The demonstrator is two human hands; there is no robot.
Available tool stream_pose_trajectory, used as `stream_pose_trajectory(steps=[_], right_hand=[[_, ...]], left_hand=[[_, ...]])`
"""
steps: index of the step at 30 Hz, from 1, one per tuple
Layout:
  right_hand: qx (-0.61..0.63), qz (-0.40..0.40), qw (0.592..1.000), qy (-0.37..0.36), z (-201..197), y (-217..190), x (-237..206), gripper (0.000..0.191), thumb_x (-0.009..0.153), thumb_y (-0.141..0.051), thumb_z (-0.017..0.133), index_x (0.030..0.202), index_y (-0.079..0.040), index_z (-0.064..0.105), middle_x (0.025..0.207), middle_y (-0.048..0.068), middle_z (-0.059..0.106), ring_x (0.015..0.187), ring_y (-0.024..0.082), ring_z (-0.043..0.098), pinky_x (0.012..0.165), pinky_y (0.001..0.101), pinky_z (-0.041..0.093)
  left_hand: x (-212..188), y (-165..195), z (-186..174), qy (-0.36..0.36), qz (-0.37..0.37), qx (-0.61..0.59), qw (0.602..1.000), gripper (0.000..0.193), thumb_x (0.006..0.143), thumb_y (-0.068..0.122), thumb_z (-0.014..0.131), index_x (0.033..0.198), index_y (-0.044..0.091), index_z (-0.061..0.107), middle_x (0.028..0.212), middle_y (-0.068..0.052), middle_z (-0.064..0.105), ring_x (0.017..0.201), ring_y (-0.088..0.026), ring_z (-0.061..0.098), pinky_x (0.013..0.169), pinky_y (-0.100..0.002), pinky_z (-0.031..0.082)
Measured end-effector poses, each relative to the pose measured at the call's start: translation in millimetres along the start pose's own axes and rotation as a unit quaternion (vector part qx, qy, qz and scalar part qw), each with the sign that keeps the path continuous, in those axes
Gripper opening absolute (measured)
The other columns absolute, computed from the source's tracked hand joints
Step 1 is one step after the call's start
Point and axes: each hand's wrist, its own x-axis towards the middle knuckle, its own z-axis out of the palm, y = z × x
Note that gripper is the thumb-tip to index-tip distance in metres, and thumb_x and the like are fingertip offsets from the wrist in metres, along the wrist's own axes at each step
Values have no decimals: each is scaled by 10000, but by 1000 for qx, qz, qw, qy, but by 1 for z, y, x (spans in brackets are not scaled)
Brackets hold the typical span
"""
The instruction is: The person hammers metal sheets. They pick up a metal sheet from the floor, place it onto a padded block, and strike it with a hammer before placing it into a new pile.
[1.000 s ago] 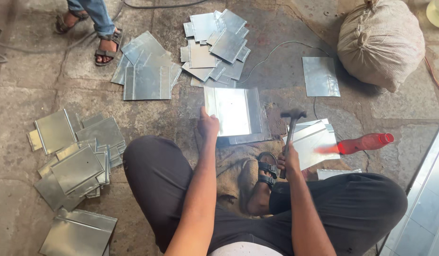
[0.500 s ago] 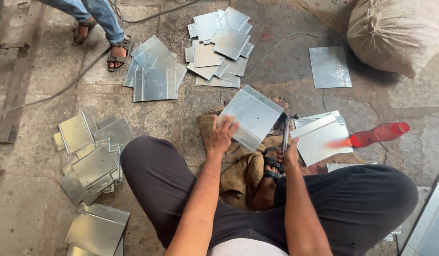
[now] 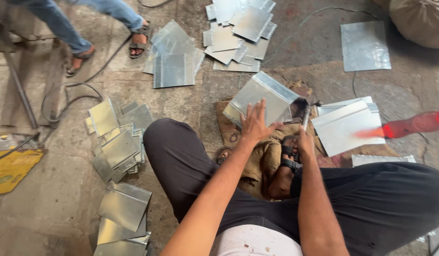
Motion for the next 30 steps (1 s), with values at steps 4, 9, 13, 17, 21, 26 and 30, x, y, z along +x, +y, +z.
stream_pose_trajectory(steps=[4,9,13,17,21,26,30], right_hand=[[-47,-30,998,13,-3,-3,-3,390,1053,-454,495,1185,-89,524,683,29,517,456,96,413,387,261,338],[55,21,998,-23,-11,-9,-3,355,1051,-438,474,1193,-122,548,663,31,451,433,105,368,371,267,296],[198,34,974,-100,-13,-14,4,311,1069,-356,519,1240,-97,543,693,0,435,464,73,383,398,234,315],[193,-2,977,-90,-9,-17,2,265,1055,-197,603,1233,-77,447,745,-1,459,512,61,410,415,218,320],[-15,-106,994,-24,0,-32,-30,478,1013,-167,621,1409,-18,397,741,3,504,511,67,439,409,241,366],[-154,-307,939,0,9,-65,-83,495,1031,-187,599,1458,10,442,748,-7,556,545,65,507,433,242,417],[-108,-274,954,-61,6,-60,-100,367,1040,-308,495,1295,-44,503,683,-18,545,481,70,505,387,238,409]], left_hand=[[1,11,16,-35,26,127,991,856,951,486,639,1617,173,200,1699,-111,155,1539,-421,159,1171,-737,139],[28,-21,17,-83,77,134,985,839,946,359,695,1621,247,209,1707,-46,119,1547,-376,160,1231,-658,114],[33,-37,14,-150,76,121,978,889,890,276,758,1613,297,240,1715,-9,110,1564,-356,141,1253,-605,116],[34,-47,4,-137,138,105,975,908,808,112,779,1581,353,366,1732,43,175,1575,-308,167,1273,-550,146],[57,-56,-5,-187,16,-50,981,476,1012,336,629,1465,249,513,1667,-50,348,1521,-341,315,1235,-600,251],[82,-45,17,154,-44,-58,985,614,1124,486,436,1607,118,350,1664,-155,309,1544,-328,281,1275,-548,210],[76,-39,43,233,-18,59,970,563,1031,439,410,1541,203,408,1649,-107,309,1503,-336,274,1225,-558,151]])
